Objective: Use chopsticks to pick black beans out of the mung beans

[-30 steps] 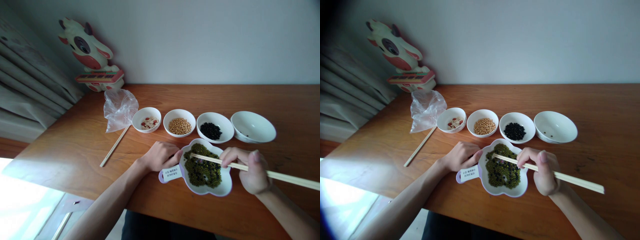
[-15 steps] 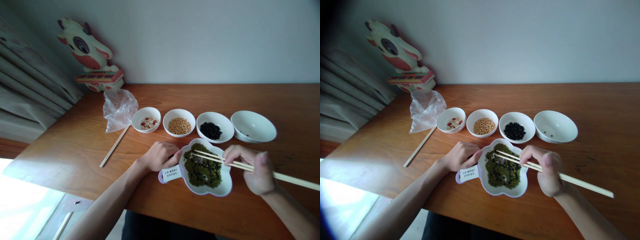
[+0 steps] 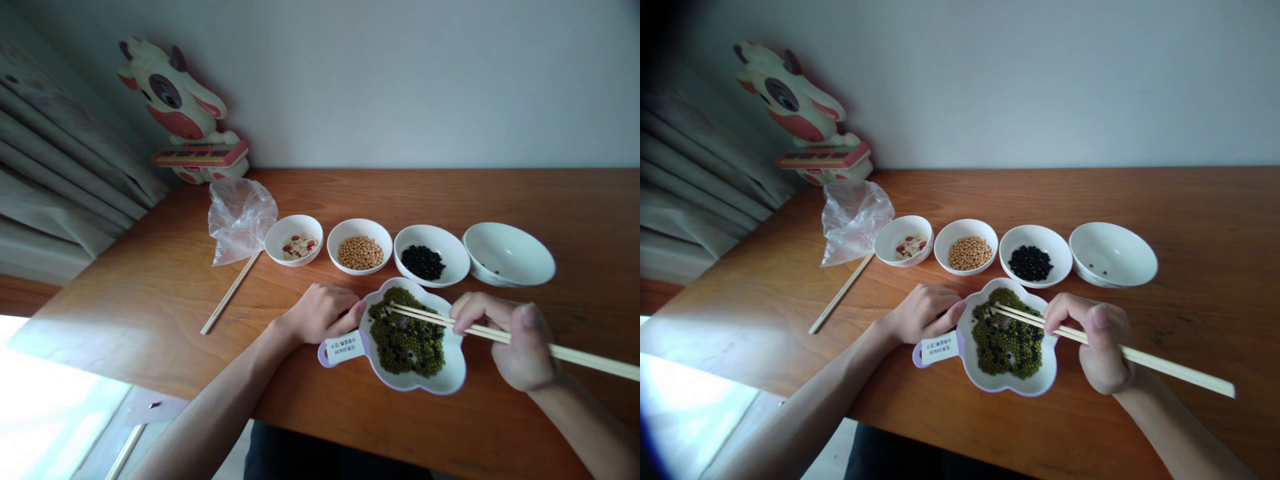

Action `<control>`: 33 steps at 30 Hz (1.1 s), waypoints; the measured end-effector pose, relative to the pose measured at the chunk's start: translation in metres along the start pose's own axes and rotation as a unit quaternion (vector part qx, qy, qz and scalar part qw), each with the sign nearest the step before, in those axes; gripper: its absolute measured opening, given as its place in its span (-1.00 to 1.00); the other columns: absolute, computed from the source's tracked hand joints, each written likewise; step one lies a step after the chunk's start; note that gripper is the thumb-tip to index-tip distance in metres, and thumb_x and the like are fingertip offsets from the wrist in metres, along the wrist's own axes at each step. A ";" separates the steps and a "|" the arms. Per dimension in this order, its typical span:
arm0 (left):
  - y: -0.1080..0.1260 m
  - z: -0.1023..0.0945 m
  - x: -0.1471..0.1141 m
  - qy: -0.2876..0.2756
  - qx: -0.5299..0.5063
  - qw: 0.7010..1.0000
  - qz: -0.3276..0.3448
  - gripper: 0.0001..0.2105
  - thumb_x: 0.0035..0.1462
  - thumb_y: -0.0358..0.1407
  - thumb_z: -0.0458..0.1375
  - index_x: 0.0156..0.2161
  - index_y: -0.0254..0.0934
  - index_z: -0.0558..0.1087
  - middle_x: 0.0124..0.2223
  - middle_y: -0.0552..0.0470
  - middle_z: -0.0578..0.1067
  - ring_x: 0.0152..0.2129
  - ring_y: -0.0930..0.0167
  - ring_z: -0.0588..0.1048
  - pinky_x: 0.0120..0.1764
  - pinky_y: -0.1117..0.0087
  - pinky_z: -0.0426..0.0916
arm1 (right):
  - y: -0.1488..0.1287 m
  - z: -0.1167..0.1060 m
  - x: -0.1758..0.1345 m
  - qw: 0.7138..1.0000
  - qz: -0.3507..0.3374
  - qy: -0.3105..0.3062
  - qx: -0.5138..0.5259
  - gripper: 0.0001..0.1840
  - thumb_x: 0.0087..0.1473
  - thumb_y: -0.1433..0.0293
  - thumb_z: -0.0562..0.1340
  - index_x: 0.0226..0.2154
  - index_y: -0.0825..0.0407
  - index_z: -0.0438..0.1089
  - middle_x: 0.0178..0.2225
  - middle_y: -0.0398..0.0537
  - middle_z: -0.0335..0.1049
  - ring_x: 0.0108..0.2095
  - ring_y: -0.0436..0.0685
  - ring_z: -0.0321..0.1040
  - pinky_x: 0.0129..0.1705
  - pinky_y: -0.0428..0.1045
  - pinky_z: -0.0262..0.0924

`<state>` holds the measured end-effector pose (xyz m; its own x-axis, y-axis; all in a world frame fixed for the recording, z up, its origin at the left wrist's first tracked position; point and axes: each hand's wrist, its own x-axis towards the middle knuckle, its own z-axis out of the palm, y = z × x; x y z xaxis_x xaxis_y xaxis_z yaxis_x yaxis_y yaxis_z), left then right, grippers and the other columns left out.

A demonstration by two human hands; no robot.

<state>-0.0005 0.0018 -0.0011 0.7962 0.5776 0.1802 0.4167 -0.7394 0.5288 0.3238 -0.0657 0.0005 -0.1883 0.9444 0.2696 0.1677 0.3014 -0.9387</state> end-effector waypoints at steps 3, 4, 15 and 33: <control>0.000 0.000 0.000 0.000 -0.004 1.000 -0.002 -0.57 0.53 -0.20 -0.12 -0.41 -0.27 0.32 -0.41 0.03 0.48 -0.48 0.47 0.39 -0.33 0.38 0.21 | -0.001 -0.003 0.001 1.000 -0.003 -0.002 -0.003 -0.15 0.35 -0.20 -0.18 -0.47 -0.08 0.57 -0.50 0.03 0.48 -0.42 0.26 0.40 -0.32 0.15 0.26; 0.000 0.000 0.000 -0.001 -0.005 1.000 -0.002 -0.57 0.53 -0.20 -0.12 -0.41 -0.27 0.31 -0.41 0.03 0.47 -0.48 0.47 0.39 -0.33 0.38 0.21 | -0.002 -0.004 0.001 1.000 -0.004 -0.003 -0.003 -0.14 0.34 -0.22 -0.18 -0.48 -0.08 0.57 -0.50 0.03 0.48 -0.43 0.26 0.40 -0.33 0.15 0.26; 0.000 0.000 0.001 -0.004 -0.013 1.000 -0.005 -0.58 0.53 -0.19 -0.13 -0.41 -0.26 0.26 -0.43 0.05 0.43 -0.49 0.47 0.36 -0.34 0.38 0.18 | 0.000 -0.009 0.001 1.000 0.001 -0.018 -0.008 -0.14 0.36 -0.19 -0.21 -0.46 -0.09 0.57 -0.48 0.02 0.48 -0.41 0.26 0.40 -0.32 0.15 0.26; 0.000 0.000 0.000 -0.001 -0.004 1.000 0.002 -0.58 0.53 -0.20 -0.12 -0.41 -0.27 0.28 -0.42 0.06 0.44 -0.49 0.48 0.35 -0.34 0.37 0.17 | 0.000 -0.001 0.002 1.000 -0.015 0.015 -0.006 -0.15 0.40 -0.13 -0.18 -0.50 -0.05 0.57 -0.51 0.01 0.50 -0.45 0.21 0.44 -0.38 0.10 0.30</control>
<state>-0.0005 0.0024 -0.0012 0.7981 0.5747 0.1810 0.4107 -0.7386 0.5345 0.3241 -0.0636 0.0008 -0.1647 0.9381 0.3048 0.1741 0.3318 -0.9271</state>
